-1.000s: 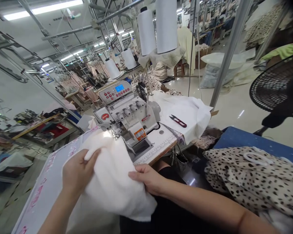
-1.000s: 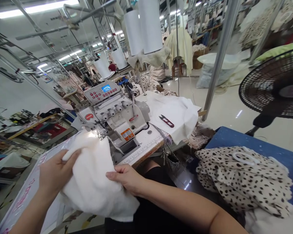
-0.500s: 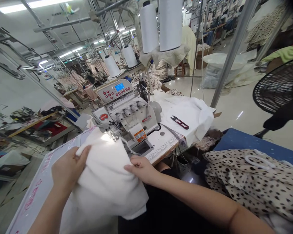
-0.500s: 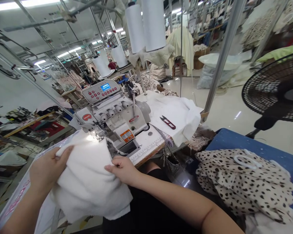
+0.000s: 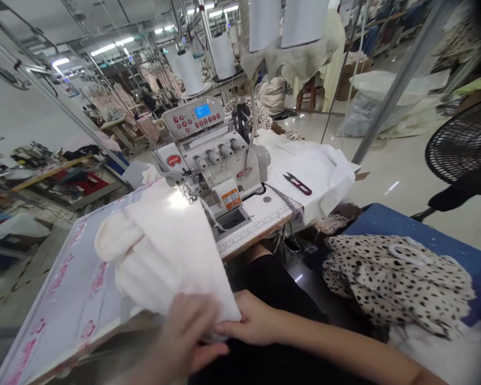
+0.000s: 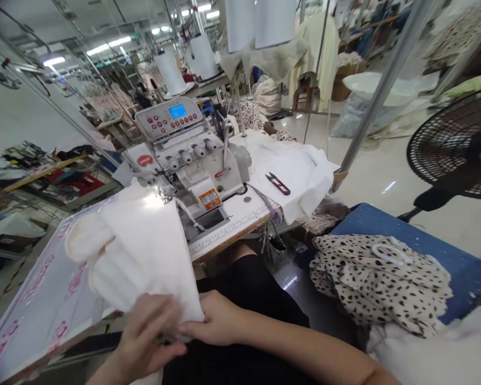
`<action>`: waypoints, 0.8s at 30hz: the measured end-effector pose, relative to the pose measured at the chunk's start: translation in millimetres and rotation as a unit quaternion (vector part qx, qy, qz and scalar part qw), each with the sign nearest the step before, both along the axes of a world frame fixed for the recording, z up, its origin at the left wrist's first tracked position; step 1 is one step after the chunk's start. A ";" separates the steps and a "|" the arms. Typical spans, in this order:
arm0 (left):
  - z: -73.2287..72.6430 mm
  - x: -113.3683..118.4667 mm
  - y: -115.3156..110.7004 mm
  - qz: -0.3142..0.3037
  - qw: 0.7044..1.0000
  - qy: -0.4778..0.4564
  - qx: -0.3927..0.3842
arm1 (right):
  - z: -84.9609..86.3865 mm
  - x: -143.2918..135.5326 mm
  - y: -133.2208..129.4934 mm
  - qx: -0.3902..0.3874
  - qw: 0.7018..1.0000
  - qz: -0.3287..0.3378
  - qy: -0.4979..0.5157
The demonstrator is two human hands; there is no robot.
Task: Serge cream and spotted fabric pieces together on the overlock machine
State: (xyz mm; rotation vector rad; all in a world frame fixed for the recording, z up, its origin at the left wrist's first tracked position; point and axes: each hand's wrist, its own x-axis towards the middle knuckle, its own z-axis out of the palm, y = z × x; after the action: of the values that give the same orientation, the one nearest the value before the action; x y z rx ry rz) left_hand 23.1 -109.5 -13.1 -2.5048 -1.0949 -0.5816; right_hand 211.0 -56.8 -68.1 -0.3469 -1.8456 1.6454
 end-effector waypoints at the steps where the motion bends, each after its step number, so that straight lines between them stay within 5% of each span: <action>1: -10.0 8.8 -8.7 -0.022 0.999 -0.012 -0.028 | 3.6 5.6 -3.0 0.026 1.000 0.006 0.000; 4: -26.8 24.9 -23.8 -0.003 0.991 -0.110 -0.081 | 16.7 20.5 -9.4 0.096 0.995 0.030 0.001; 10: -18.3 34.6 -30.6 -0.007 0.972 -0.204 -0.120 | 30.3 32.8 -28.8 0.102 0.994 -0.014 0.036; 14: -17.4 37.3 -33.1 -0.003 0.965 -0.226 -0.130 | 12.4 24.1 -43.4 -0.040 0.987 -0.152 0.047; 17: -17.9 36.8 -34.4 0.025 0.960 -0.254 -0.114 | -10.9 15.3 -49.8 -0.211 0.951 -0.215 0.076; 20: -14.9 35.9 -35.4 0.061 0.954 -0.282 -0.077 | -27.4 10.8 -52.3 -0.314 0.921 -0.200 0.114; 24: -11.4 36.2 -36.7 0.050 0.956 -0.265 -0.115 | -23.2 14.3 -55.4 -0.295 0.948 -0.114 0.039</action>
State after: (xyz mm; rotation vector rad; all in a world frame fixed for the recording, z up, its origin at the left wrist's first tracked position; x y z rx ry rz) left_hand 59.3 -146.3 -24.5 -2.5275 -1.5451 -1.2073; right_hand 225.2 -112.1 -91.3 -0.7062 -1.1671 1.9804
